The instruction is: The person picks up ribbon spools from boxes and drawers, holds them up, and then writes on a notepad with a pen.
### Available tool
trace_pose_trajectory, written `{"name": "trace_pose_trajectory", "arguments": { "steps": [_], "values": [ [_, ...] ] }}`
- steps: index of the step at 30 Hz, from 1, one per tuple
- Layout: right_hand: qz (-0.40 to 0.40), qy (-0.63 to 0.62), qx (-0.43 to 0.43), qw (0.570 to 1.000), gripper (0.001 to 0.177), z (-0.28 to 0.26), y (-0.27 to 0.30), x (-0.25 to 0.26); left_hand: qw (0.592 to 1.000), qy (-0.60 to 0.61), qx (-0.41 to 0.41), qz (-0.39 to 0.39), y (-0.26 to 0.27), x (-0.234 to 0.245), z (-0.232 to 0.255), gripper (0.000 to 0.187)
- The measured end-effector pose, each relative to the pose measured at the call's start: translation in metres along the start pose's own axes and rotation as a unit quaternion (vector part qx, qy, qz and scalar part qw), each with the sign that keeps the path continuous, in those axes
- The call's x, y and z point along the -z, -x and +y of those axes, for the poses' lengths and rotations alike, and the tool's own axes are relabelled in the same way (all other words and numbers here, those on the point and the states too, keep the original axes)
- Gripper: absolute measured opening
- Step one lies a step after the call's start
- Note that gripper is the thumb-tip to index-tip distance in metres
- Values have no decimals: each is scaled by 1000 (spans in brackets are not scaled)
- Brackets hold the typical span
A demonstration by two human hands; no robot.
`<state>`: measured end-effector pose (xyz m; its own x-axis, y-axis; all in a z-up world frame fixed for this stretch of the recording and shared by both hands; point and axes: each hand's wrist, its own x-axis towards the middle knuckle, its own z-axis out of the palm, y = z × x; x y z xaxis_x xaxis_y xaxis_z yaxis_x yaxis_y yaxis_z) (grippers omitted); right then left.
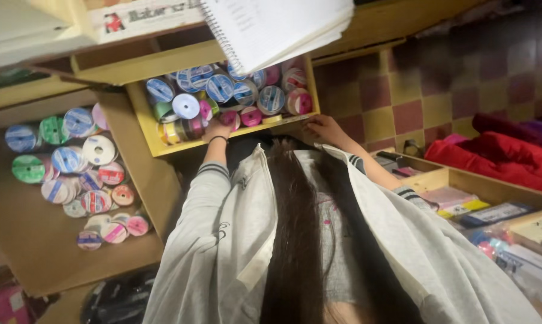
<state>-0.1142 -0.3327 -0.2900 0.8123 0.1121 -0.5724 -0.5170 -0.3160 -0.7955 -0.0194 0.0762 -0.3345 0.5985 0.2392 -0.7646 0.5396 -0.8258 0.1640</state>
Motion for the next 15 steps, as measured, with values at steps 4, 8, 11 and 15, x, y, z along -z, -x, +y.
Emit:
{"name": "trace_pose_trajectory", "arguments": {
  "steps": [4,8,11,15],
  "values": [
    [-1,-41,-31,999,28,-3,10,1,998,50,-23,7,0,-5,3,81],
    [-1,-35,-10,999,26,-14,-13,-10,976,143,-125,107,9,-8,-5,63],
    [-26,34,35,998,27,-44,-36,-25,936,226,-219,155,14,-6,-15,45],
    [-110,0,85,990,31,-108,-50,-64,840,386,-348,155,51,16,-29,31]
  ]
}}
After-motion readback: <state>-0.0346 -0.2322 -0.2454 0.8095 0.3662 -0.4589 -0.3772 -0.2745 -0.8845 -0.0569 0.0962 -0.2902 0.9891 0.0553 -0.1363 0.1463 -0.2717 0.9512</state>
